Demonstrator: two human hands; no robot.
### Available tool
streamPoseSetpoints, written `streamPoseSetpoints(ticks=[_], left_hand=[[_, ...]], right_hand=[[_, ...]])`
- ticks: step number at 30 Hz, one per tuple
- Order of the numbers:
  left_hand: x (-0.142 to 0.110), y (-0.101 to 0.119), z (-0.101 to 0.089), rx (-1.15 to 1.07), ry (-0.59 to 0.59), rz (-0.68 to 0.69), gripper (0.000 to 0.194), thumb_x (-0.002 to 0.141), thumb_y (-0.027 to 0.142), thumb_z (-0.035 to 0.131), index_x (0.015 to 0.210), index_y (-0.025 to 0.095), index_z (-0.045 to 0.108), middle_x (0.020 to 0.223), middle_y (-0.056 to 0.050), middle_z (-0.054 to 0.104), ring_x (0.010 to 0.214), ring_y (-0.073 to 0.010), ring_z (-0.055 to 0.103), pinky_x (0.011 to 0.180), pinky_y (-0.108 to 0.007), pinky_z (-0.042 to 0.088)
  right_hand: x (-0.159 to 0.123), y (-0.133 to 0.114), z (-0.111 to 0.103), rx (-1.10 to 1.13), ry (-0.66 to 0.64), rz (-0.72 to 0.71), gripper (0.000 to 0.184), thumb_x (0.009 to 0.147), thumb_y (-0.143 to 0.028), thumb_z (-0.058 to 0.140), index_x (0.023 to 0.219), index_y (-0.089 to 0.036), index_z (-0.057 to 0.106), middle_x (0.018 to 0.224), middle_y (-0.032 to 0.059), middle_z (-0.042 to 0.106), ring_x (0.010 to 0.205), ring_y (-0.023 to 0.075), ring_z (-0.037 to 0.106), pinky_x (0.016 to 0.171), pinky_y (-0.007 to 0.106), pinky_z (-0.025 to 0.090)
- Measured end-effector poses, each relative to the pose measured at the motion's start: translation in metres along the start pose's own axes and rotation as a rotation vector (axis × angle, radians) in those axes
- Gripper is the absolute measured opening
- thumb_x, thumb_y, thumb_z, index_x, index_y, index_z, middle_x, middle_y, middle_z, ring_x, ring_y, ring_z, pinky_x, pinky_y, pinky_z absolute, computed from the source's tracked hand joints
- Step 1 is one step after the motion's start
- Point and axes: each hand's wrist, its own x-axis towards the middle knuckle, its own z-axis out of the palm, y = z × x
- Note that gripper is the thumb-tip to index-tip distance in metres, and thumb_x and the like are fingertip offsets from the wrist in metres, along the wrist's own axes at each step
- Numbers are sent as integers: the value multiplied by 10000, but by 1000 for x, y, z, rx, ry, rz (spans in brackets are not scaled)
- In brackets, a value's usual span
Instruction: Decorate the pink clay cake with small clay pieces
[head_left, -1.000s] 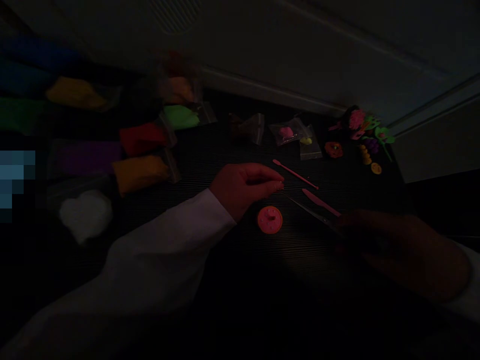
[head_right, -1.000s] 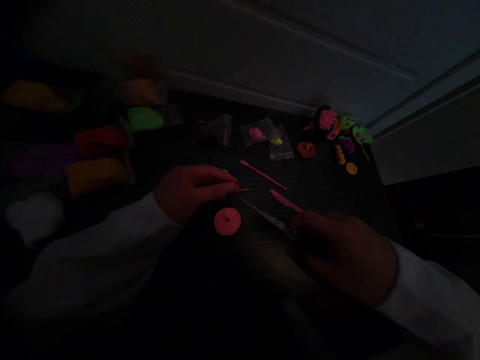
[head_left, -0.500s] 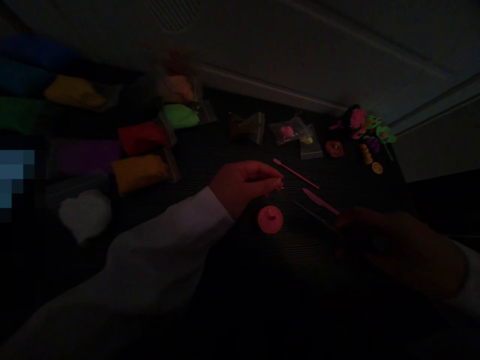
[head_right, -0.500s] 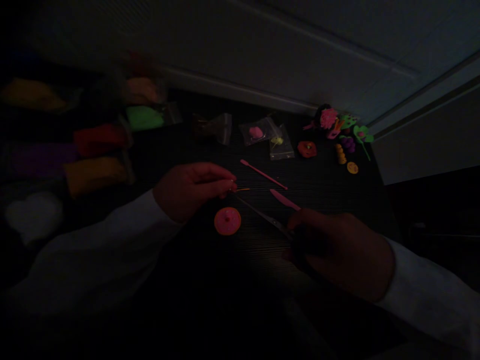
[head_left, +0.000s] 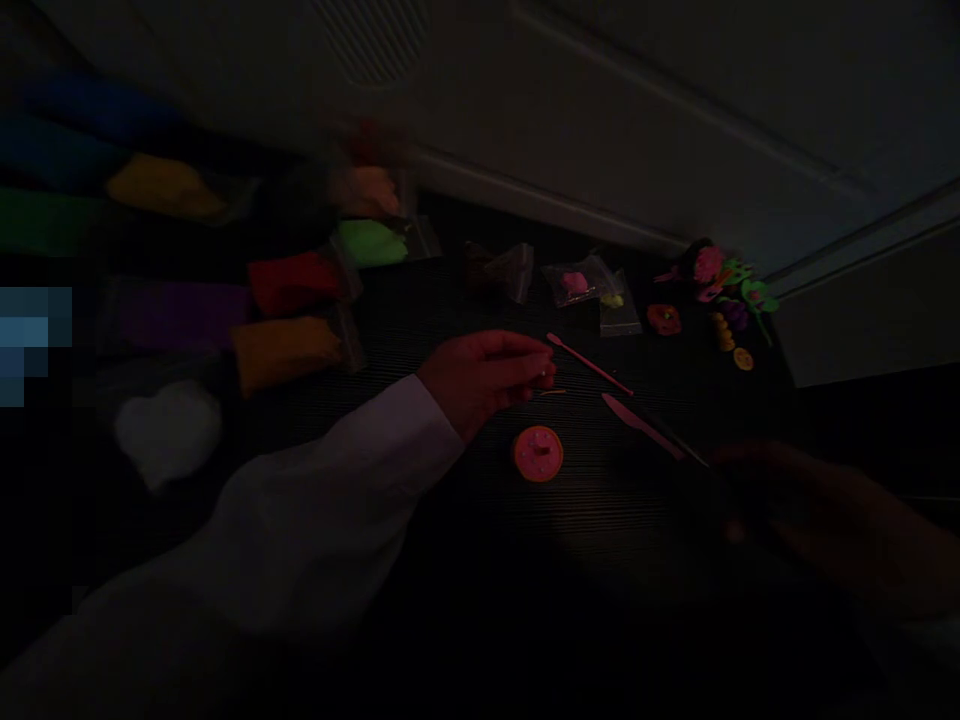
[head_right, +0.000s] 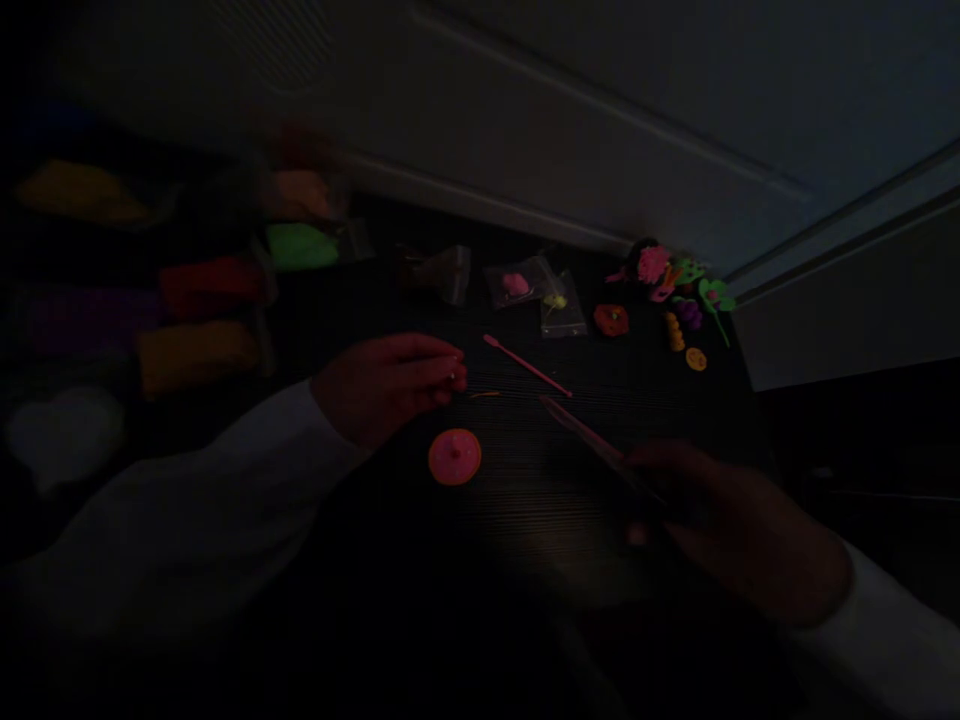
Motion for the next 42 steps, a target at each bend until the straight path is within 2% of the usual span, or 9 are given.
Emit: streamPoseSetpoints(ticks=[4, 8, 13, 15, 17, 21, 25, 35, 42], left_hand=[[1, -1, 1, -42, -14, -44, 50, 667, 97, 640, 675, 138, 613, 608, 17, 645, 584, -62, 598, 553, -173, 424], [2, -2, -1, -111, -46, -76, 56, 670, 84, 648, 695, 126, 620, 624, 3, 653, 581, -66, 611, 538, -162, 436], [2, -2, -5, -172, -79, -88, 50, 700, 85, 627, 715, 133, 629, 642, 6, 653, 595, -64, 621, 545, -155, 457], [2, -2, -5, -197, -75, -99, 61, 710, 73, 614, 703, 132, 631, 632, 3, 651, 591, -64, 622, 538, -151, 458], [2, -3, -4, -205, -70, -114, 70, 711, 64, 611, 692, 128, 633, 624, -2, 651, 586, -69, 623, 531, -150, 460], [2, -4, -2, -224, -62, -124, 87, 715, 51, 597, 683, 122, 636, 636, -11, 658, 582, -84, 629, 525, -163, 472], [1, -3, -2, -303, -53, -86, 107, 725, 36, 576, 683, 115, 636, 635, -8, 654, 576, -75, 618, 545, -167, 482], [1, -7, 0, -340, -61, -83, 72, 710, 44, 595, 690, 102, 633, 638, -2, 645, 591, -69, 608, 604, -187, 496], [0, -7, -1, -343, -77, -96, 95, 738, 53, 569, 696, 124, 618, 659, 4, 657, 627, -83, 626, 652, -225, 506]], right_hand=[[-5, 46, 6, -154, 164, 93, 407, 734, -501, 552, 1017, -217, 481, 839, 56, 694, 670, 215, 683, 548, 307, 549], [8, 65, 10, -381, 139, 105, 311, 803, -434, 482, 1005, -201, 522, 807, 71, 695, 647, 237, 682, 508, 330, 541], [17, 67, -1, -445, 33, -72, 352, 799, -395, 504, 1065, -178, 585, 1024, 100, 637, 878, 230, 654, 734, 361, 547], [19, 55, -4, -468, 27, -64, 311, 829, -367, 453, 1023, -192, 622, 980, 85, 647, 783, 217, 664, 652, 343, 552], [24, 30, -1, -482, 177, -125, 291, 848, -344, 419, 966, -197, 641, 927, 78, 654, 760, 224, 657, 642, 368, 539], [52, -42, 21, -295, 535, -478, 149, 785, -272, 567, 879, -181, 639, 828, 61, 659, 744, 175, 632, 651, 317, 517], [87, -92, 46, -168, 654, -645, 148, 756, -250, 613, 891, -190, 615, 858, 44, 675, 815, 169, 622, 721, 316, 496], [103, -94, 58, -144, 651, -604, 106, 768, -262, 601, 799, -162, 597, 811, 48, 679, 798, 167, 622, 690, 310, 467], [104, -85, 61, -179, 689, -643, 128, 777, -203, 587, 898, -184, 623, 865, 48, 694, 825, 166, 632, 706, 301, 481]])
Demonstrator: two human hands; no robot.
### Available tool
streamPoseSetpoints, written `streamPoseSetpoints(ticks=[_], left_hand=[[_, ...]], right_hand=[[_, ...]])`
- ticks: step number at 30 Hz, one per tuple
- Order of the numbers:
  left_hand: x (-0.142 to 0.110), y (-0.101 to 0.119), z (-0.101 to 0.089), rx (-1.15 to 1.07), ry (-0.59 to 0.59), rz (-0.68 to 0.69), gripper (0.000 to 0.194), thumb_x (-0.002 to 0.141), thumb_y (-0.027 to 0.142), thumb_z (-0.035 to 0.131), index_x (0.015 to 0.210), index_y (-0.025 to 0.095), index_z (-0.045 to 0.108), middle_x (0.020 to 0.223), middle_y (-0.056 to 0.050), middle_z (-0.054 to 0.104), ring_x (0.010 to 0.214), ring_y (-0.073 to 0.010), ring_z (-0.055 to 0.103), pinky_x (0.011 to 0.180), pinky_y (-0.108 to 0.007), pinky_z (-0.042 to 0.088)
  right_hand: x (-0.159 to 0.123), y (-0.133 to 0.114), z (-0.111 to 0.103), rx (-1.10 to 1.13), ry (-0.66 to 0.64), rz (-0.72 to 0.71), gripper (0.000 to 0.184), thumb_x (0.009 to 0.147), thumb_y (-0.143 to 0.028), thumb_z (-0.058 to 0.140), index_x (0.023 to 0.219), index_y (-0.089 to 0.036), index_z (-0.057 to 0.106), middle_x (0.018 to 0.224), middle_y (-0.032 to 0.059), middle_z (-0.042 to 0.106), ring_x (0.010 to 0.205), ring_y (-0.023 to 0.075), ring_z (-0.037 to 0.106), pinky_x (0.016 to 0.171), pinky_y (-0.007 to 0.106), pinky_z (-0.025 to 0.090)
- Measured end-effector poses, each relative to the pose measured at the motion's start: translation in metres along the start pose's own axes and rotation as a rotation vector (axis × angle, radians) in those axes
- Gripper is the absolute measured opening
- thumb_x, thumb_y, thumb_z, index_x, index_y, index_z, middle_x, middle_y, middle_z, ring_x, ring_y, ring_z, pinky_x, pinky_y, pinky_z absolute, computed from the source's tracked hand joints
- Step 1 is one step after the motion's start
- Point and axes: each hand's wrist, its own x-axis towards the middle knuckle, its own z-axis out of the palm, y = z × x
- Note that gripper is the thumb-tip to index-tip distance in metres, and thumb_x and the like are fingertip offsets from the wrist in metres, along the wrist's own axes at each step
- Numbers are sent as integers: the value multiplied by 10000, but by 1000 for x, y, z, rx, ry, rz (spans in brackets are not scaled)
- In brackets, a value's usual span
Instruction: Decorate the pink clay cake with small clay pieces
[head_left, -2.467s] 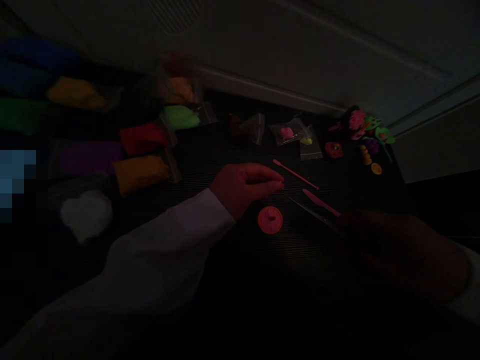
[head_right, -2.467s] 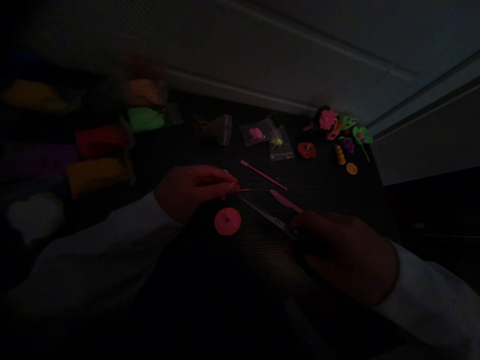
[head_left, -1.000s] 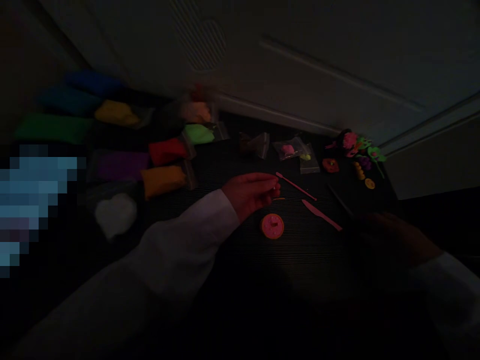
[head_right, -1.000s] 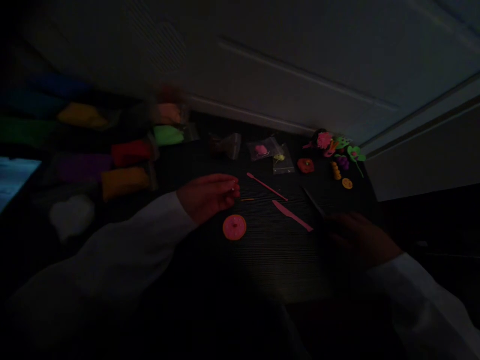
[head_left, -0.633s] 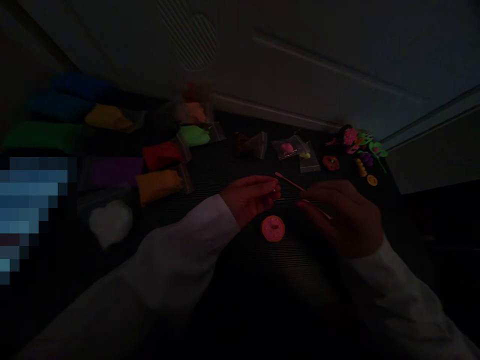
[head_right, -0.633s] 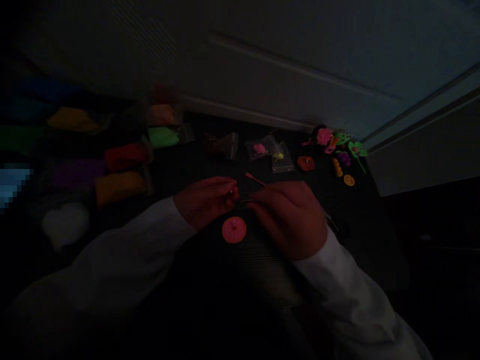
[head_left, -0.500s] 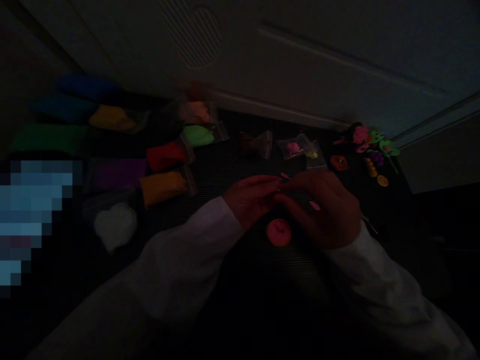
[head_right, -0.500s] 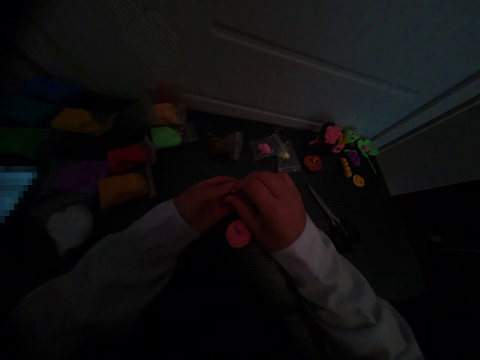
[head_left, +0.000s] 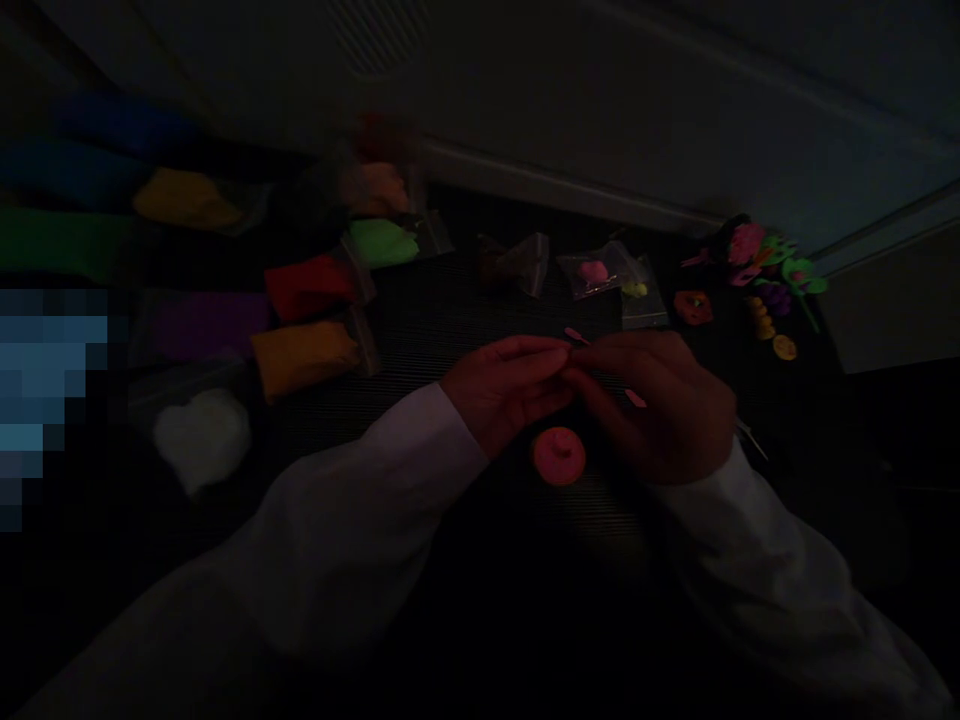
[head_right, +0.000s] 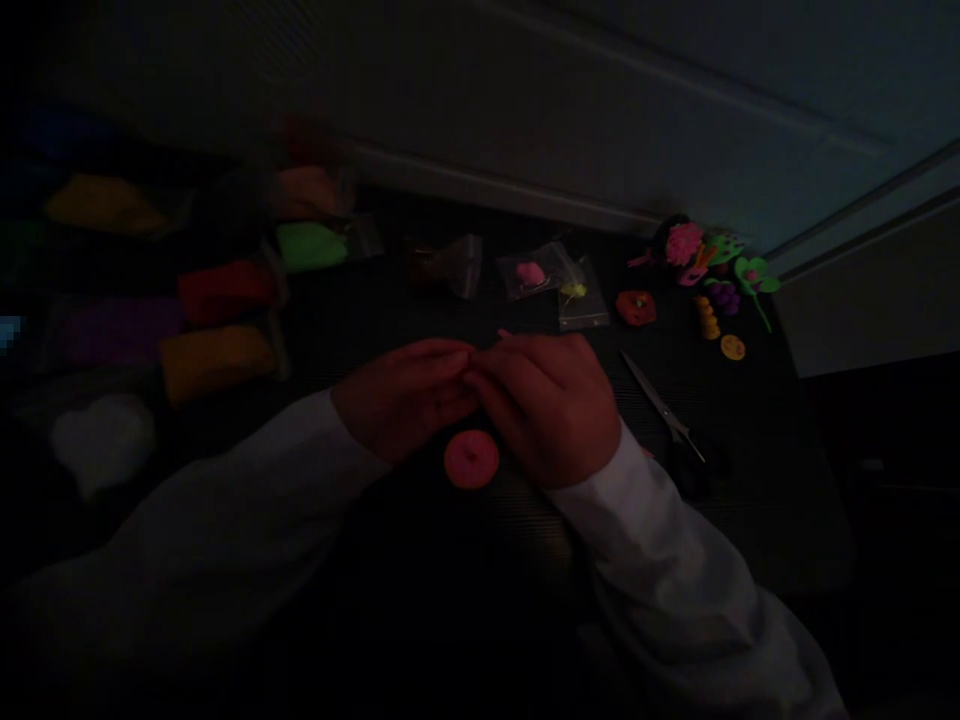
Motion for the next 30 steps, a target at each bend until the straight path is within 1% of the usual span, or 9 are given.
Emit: streamPoseSetpoints(ticks=[4, 8, 11, 14, 16, 19, 23, 28, 30], left_hand=[[-1, 2, -1, -14, -17, -29, 108, 766, 62, 543, 717, 133, 609, 673, 6, 666, 644, -90, 629, 674, -243, 500], [-2, 3, -2, -8, -50, -42, 116, 772, 63, 538, 728, 135, 618, 694, 1, 680, 669, -87, 638, 673, -221, 494], [-1, 4, -2, 3, -34, -37, 94, 757, 72, 560, 717, 134, 619, 674, -3, 677, 665, -96, 645, 638, -210, 500], [0, 3, -2, 6, -17, -43, 97, 751, 67, 560, 711, 133, 619, 654, -1, 670, 649, -97, 648, 621, -209, 512], [0, 4, -1, 9, -10, -46, 102, 750, 61, 557, 705, 130, 618, 647, 1, 667, 633, -93, 647, 617, -207, 518], [0, 5, 0, 14, 5, -43, 104, 752, 57, 554, 703, 127, 613, 643, 3, 663, 626, -92, 647, 612, -205, 521], [-2, 6, 0, 18, 20, -45, 107, 754, 55, 551, 702, 127, 609, 642, 6, 657, 620, -89, 641, 607, -204, 518], [-2, 6, 0, 32, 24, -36, 101, 749, 62, 559, 702, 132, 614, 648, 10, 651, 627, -88, 636, 617, -209, 510], [-1, 5, 0, 37, 25, -34, 98, 746, 65, 562, 701, 135, 614, 653, 9, 650, 634, -90, 635, 623, -214, 506]], right_hand=[[-2, 5, 0, 19, 3, -60, 176, 769, -173, 594, 941, -181, 633, 906, 53, 693, 840, 169, 634, 700, 304, 493], [-3, 5, -5, 156, -17, 33, 143, 759, -178, 608, 895, -207, 640, 874, 32, 692, 798, 157, 634, 687, 300, 493], [-4, 5, -8, 380, 38, 262, 79, 733, -206, 642, 806, -236, 645, 781, -9, 677, 721, 133, 616, 657, 288, 480], [-4, 7, -9, 737, 110, 551, 36, 710, -247, 668, 738, -251, 645, 700, -35, 651, 647, 109, 592, 601, 264, 465], [-3, 8, -8, 1018, 87, 700, 50, 701, -288, 674, 720, -249, 650, 666, -39, 647, 613, 96, 586, 566, 245, 457], [-1, 11, -6, 1310, 33, 830, 120, 677, -350, 686, 701, -238, 649, 619, -41, 626, 560, 83, 566, 517, 224, 437], [0, 14, -3, 1435, 11, 802, 188, 739, -401, 612, 658, -234, 589, 592, -46, 550, 534, 77, 523, 479, 219, 400], [-2, 21, -1, 1412, -20, 638, 185, 733, -403, 603, 704, -248, 507, 565, -61, 438, 492, 86, 477, 438, 227, 370], [-2, 24, -2, 1383, -39, 616, 178, 728, -398, 601, 736, -258, 491, 558, -64, 412, 482, 92, 469, 421, 225, 351]])
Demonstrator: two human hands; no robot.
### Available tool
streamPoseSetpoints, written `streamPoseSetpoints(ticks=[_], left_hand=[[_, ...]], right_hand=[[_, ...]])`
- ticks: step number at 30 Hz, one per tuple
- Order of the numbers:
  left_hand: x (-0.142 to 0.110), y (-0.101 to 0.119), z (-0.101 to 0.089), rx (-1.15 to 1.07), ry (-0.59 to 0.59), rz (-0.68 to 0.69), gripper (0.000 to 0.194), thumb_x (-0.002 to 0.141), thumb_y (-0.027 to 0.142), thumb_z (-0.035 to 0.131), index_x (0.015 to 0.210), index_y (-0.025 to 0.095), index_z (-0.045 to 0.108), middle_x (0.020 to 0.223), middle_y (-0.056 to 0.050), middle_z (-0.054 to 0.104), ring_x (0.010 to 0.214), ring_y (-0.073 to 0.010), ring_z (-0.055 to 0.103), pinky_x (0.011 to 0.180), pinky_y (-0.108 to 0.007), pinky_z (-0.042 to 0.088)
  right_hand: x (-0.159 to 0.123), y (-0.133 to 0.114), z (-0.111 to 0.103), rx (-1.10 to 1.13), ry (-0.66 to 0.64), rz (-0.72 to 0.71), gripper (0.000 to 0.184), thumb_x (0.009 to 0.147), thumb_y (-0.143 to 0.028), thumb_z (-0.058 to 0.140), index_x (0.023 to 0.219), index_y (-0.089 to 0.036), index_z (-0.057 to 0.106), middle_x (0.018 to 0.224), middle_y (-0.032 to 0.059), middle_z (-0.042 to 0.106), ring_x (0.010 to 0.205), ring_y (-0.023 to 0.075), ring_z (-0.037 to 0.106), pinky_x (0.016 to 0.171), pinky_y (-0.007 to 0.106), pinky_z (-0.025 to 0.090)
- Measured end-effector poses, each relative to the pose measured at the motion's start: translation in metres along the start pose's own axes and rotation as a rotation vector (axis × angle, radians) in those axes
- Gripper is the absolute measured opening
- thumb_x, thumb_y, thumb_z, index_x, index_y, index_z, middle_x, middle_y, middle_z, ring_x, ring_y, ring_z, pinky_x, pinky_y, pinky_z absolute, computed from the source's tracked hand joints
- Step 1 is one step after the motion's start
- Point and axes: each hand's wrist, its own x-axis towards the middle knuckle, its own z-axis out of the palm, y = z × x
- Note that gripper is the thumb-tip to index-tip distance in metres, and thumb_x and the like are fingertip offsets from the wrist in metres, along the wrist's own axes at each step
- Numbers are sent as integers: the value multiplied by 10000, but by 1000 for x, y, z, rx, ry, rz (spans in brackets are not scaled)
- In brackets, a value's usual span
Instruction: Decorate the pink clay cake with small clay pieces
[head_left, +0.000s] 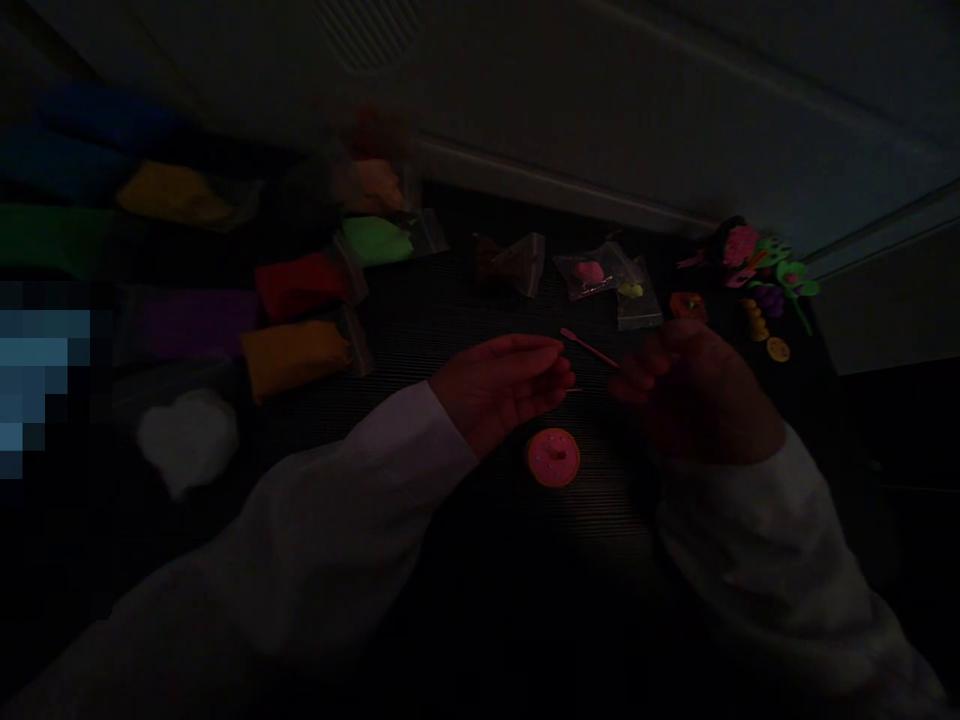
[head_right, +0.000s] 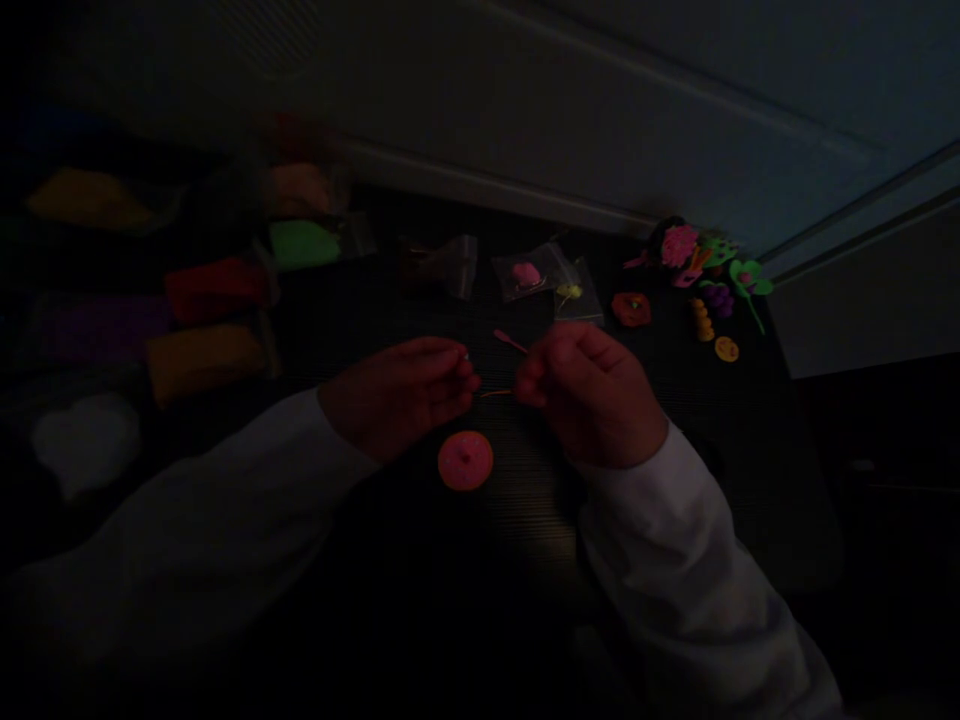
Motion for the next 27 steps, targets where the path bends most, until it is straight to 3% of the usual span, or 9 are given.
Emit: streamPoseSetpoints(ticks=[8, 14, 17, 27], left_hand=[[0, 0, 1, 7, 14, -7, 93, 747, 68, 559, 701, 132, 608, 633, 2, 644, 618, -87, 628, 613, -207, 502], [0, 0, 2, 13, 6, 5, 90, 746, 67, 562, 706, 128, 614, 624, -1, 647, 606, -85, 629, 597, -199, 510], [0, 0, 2, 17, 17, 5, 101, 749, 61, 554, 698, 123, 614, 607, -6, 642, 591, -84, 625, 586, -198, 508], [-1, 1, 1, 58, 11, -2, 56, 737, 108, 575, 693, 119, 610, 606, -12, 622, 577, -81, 595, 577, -200, 470]], right_hand=[[2, -1, -3, -236, 47, 46, 264, 836, -485, 373, 742, -249, 442, 580, -33, 405, 484, 110, 453, 401, 234, 306], [3, 4, -12, -430, -49, -110, 315, 882, -481, 234, 805, -269, 453, 574, -29, 407, 480, 116, 450, 393, 232, 315], [2, 5, -11, -513, -45, -105, 306, 904, -425, 191, 882, -280, 459, 601, -20, 426, 485, 112, 447, 396, 229, 303], [4, 0, 1, -227, -6, 34, 334, 854, -506, 269, 652, -240, 285, 545, -48, 267, 454, 114, 361, 420, 250, 306]])
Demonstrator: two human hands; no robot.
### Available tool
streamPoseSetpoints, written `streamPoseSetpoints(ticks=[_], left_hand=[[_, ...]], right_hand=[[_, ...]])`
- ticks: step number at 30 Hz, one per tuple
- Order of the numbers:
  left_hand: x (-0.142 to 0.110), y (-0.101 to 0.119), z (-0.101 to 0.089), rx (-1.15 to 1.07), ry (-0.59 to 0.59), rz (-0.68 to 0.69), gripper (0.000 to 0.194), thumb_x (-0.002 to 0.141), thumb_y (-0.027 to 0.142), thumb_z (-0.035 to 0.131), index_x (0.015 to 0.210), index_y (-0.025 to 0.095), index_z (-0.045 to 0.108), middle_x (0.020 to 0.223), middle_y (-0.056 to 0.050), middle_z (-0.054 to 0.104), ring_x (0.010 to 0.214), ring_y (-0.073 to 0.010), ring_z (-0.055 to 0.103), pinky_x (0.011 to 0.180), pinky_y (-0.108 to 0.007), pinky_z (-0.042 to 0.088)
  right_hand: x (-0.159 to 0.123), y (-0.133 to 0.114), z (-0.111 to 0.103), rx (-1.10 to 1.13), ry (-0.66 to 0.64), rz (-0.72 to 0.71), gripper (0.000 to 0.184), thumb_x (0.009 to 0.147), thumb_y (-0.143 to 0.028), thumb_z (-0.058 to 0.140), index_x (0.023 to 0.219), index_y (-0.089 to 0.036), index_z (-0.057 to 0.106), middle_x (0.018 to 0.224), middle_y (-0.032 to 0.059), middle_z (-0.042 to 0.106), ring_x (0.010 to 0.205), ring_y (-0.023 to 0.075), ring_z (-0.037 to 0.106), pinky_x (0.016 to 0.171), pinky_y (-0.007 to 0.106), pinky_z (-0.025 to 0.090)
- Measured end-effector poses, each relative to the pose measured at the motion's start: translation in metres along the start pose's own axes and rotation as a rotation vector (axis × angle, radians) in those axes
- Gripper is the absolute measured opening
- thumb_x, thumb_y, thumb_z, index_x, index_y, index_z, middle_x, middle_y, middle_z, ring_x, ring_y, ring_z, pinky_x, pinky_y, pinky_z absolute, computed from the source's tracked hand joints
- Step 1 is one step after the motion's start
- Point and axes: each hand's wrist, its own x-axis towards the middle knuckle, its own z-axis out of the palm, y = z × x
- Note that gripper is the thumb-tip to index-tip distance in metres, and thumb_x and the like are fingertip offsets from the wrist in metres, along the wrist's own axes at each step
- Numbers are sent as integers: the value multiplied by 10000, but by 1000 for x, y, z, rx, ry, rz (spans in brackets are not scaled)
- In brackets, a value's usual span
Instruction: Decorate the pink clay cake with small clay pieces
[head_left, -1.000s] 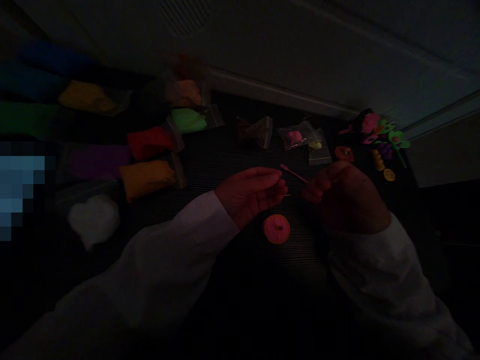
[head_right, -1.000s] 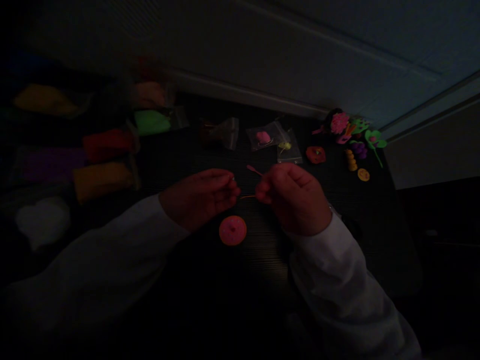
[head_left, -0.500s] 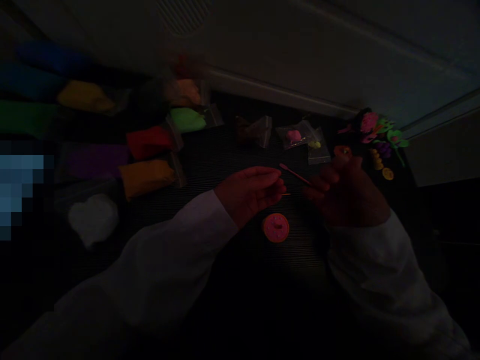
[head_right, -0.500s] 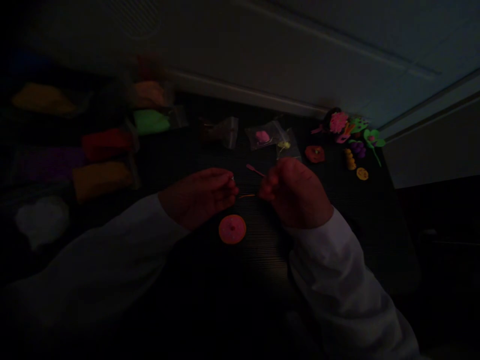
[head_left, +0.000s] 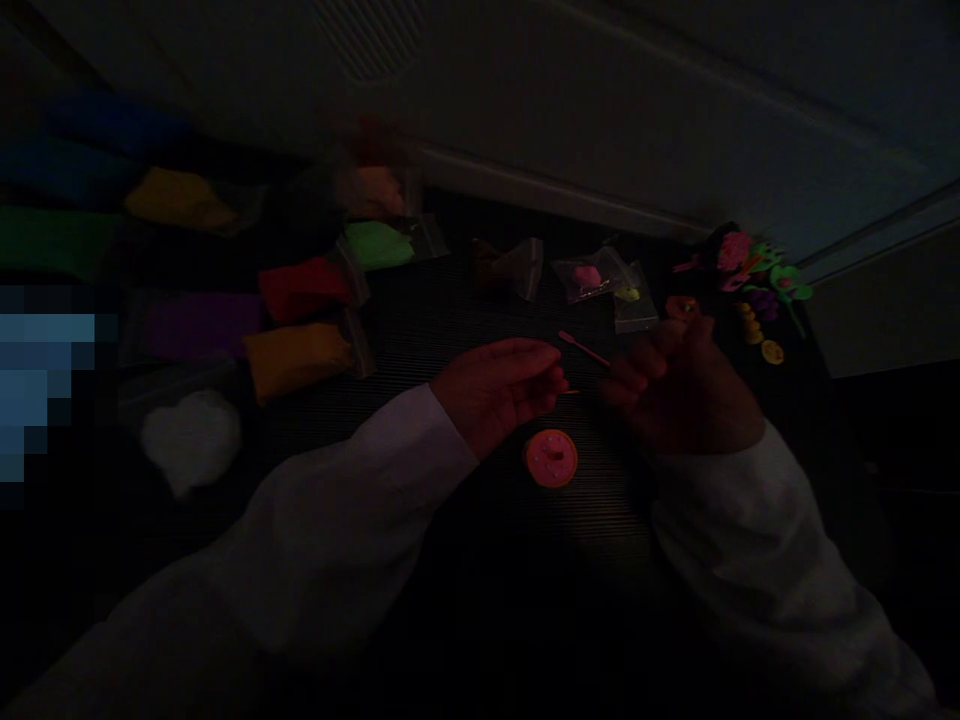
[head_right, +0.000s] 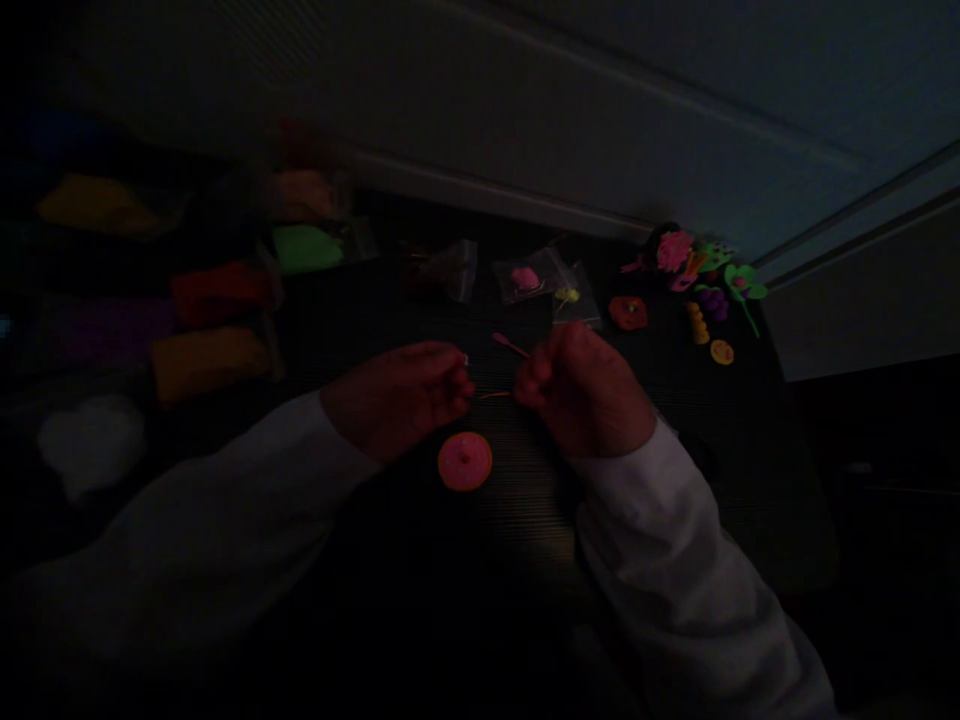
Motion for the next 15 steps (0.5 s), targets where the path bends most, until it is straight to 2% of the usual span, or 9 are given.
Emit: streamPoseSetpoints(ticks=[5, 8, 13, 14, 15], left_hand=[[1, -1, 1, -4, 4, 9, 68, 734, 136, 587, 669, 118, 595, 575, 3, 597, 544, -74, 578, 551, -195, 444], [0, -2, 2, -1, -13, 9, 75, 734, 159, 600, 671, 118, 594, 587, 6, 596, 561, -77, 585, 565, -201, 445], [-5, 0, 3, -21, -101, 4, 106, 787, 157, 547, 729, 153, 636, 649, 22, 614, 627, -56, 593, 605, -171, 446], [-7, 0, 3, -12, -94, 0, 137, 786, 143, 540, 688, 161, 634, 622, 32, 606, 601, -50, 585, 582, -163, 440], [-8, 1, 3, -8, -88, -1, 133, 783, 146, 547, 687, 173, 635, 628, 39, 607, 610, -45, 586, 593, -158, 444]], right_hand=[[0, 3, 3, 96, 20, 45, 308, 817, -489, 393, 647, -238, 335, 536, -56, 254, 438, 103, 351, 399, 236, 288], [-1, 7, 0, 141, 5, 40, 263, 845, -437, 380, 666, -244, 391, 522, -57, 248, 431, 104, 354, 391, 236, 292], [-3, 19, -13, 236, 7, 104, 312, 884, -409, 340, 629, -264, 448, 525, -38, 312, 444, 112, 406, 436, 284, 369], [-4, 21, -16, 242, 48, 86, 303, 881, -414, 350, 632, -273, 451, 531, -36, 318, 443, 110, 401, 452, 293, 385], [-4, 22, -18, 237, 30, 88, 288, 865, -433, 383, 631, -280, 452, 531, -36, 322, 443, 111, 400, 462, 300, 399]])
